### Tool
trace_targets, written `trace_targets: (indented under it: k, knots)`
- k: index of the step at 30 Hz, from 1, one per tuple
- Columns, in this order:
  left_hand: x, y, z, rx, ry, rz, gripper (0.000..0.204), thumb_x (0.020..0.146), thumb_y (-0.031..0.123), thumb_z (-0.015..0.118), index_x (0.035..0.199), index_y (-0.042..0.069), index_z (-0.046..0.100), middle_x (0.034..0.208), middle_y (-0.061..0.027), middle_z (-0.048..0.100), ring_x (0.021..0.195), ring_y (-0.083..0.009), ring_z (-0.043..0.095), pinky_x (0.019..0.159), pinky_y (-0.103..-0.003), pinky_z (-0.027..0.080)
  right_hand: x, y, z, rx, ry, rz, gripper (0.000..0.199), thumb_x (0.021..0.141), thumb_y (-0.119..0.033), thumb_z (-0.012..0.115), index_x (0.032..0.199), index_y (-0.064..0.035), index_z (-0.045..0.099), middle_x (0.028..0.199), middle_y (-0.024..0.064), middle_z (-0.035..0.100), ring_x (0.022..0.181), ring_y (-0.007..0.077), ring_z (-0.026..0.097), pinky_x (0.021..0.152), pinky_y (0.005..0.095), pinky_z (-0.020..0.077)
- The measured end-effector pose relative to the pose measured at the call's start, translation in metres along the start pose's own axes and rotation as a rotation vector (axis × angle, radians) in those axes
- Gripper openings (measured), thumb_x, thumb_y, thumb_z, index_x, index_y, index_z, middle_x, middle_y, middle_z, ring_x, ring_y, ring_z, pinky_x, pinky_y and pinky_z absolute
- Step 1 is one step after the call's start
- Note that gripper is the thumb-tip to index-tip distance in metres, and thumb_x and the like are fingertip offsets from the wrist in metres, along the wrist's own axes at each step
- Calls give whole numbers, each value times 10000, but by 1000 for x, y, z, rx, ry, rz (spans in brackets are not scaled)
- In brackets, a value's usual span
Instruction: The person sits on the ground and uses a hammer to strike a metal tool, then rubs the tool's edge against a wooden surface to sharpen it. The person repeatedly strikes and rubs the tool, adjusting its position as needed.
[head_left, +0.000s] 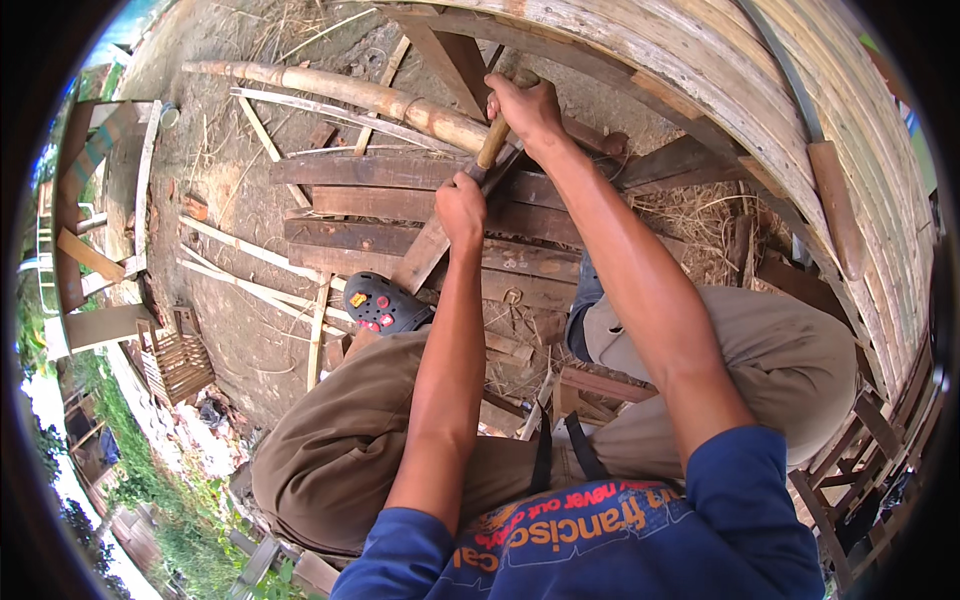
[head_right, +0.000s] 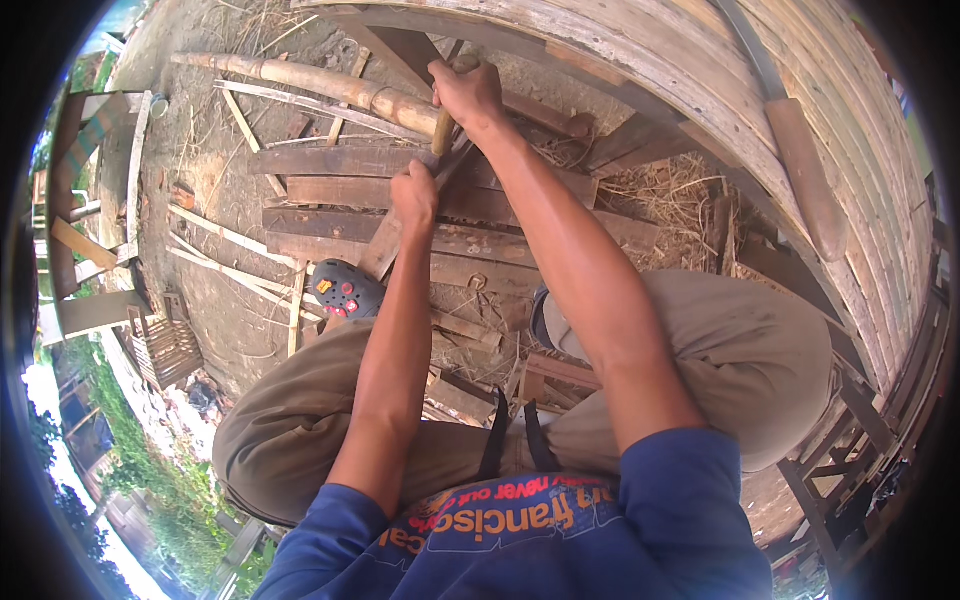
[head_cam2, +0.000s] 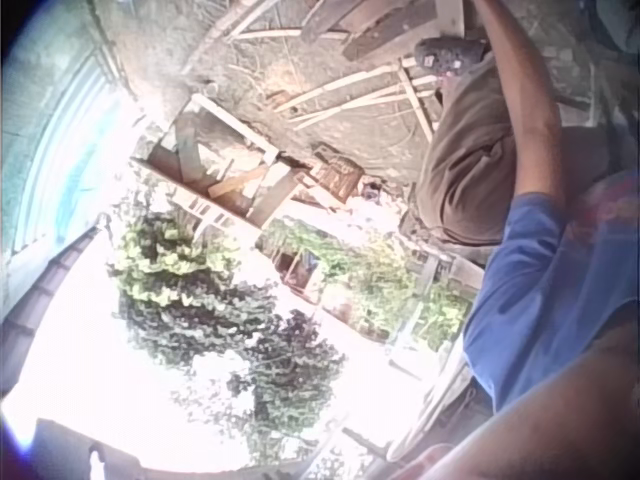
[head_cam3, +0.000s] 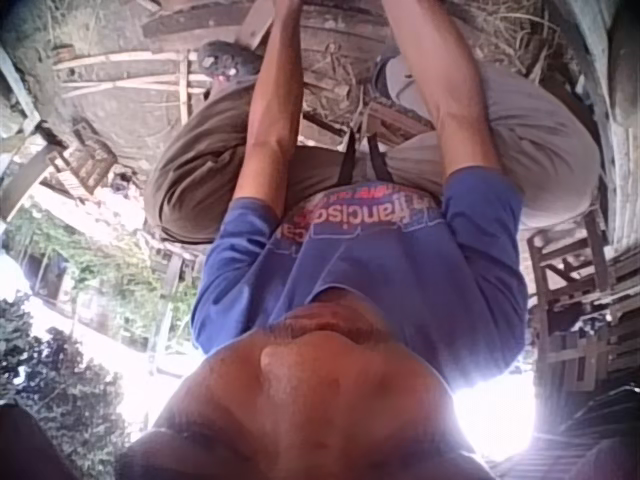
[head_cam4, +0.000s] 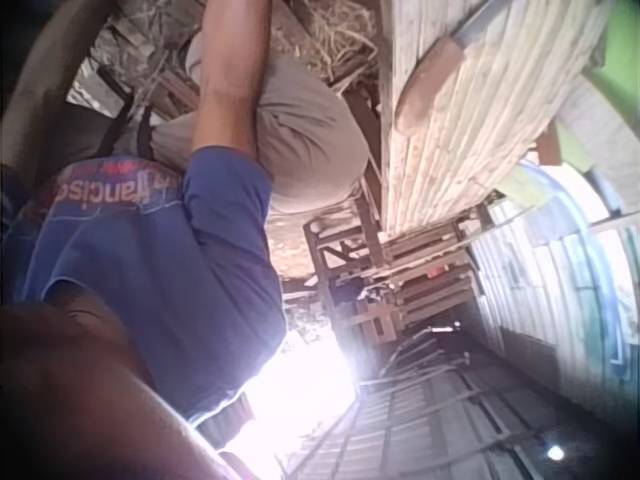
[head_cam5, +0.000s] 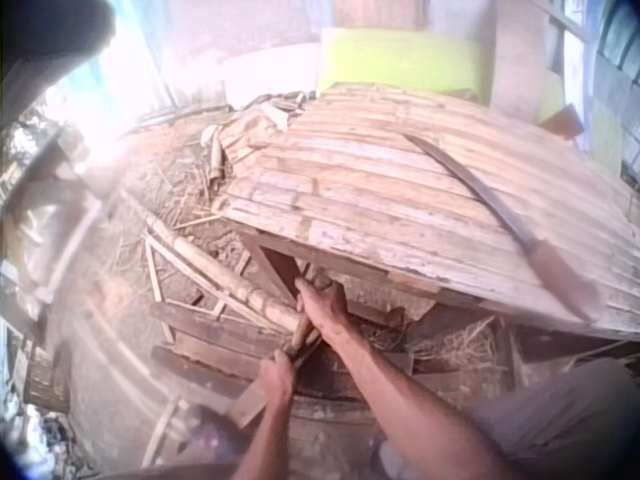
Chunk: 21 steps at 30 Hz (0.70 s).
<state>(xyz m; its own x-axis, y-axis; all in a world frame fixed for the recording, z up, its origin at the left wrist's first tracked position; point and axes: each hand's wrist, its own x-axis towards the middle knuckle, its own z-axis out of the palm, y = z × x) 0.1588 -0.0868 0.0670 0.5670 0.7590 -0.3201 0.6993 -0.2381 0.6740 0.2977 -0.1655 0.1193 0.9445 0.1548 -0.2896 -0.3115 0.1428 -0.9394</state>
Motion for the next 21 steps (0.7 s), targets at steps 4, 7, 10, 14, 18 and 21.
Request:
trace_targets:
  k: [4, 7, 10, 14, 18, 21]
  knots:
    - [0, -1, 1, 29, 35, 3, 475, 930, 332, 472, 1005, -80, 697, 1004, -363, 672, 988, -536, 637, 915, -550, 469, -1, 4, 6, -47, 56, -42, 339, 839, -197, 670, 548, -34, 608, 530, 45, 620, 492, 145, 609, 538, 312, 489]
    - [-4, -4, 4, 88, 169, 93, 456, 955, 349, 485, 1036, -47, 697, 1037, -341, 685, 1015, -524, 637, 923, -546, 471, -2, 8, 9, -76, 89, -40, 306, 845, -176, 672, 583, -30, 615, 539, 47, 620, 493, 146, 607, 524, 310, 484]
    - [11, -10, 8, 99, 269, 341, 510, 1006, 410, 458, 1039, -42, 694, 1063, -317, 695, 1056, -490, 636, 940, -524, 465, -4, 8, 12, -112, 92, -76, 207, 870, -111, 678, 688, -27, 627, 573, 50, 609, 495, 142, 593, 483, 312, 464]
    - [39, 33, -3, -367, -241, 363, 698, 1081, 522, 295, 1083, -63, 675, 1071, -247, 698, 1016, -363, 641, 921, -460, 467, -9, 5, 12, -19, 123, -52, 214, 864, -119, 672, 673, -33, 627, 556, 43, 597, 485, 134, 579, 482, 314, 466]
    - [49, 50, 23, -395, -423, 216, 852, 1072, 618, 189, 1061, -69, 693, 1013, -262, 699, 991, -288, 650, 951, -430, 470, -13, 6, 21, 5, 148, -52, 326, 820, -201, 657, 558, -7, 643, 534, 69, 638, 510, 160, 632, 529, 353, 507]
    - [25, 40, -11, -355, -414, 197, 719, 1071, 560, 320, 1088, -75, 658, 961, -261, 699, 996, -316, 665, 929, -423, 488, -60, 20, 61, -398, -253, -394, 290, 827, -245, 681, 634, -29, 663, 602, 119, 683, 565, 230, 681, 566, 383, 525]
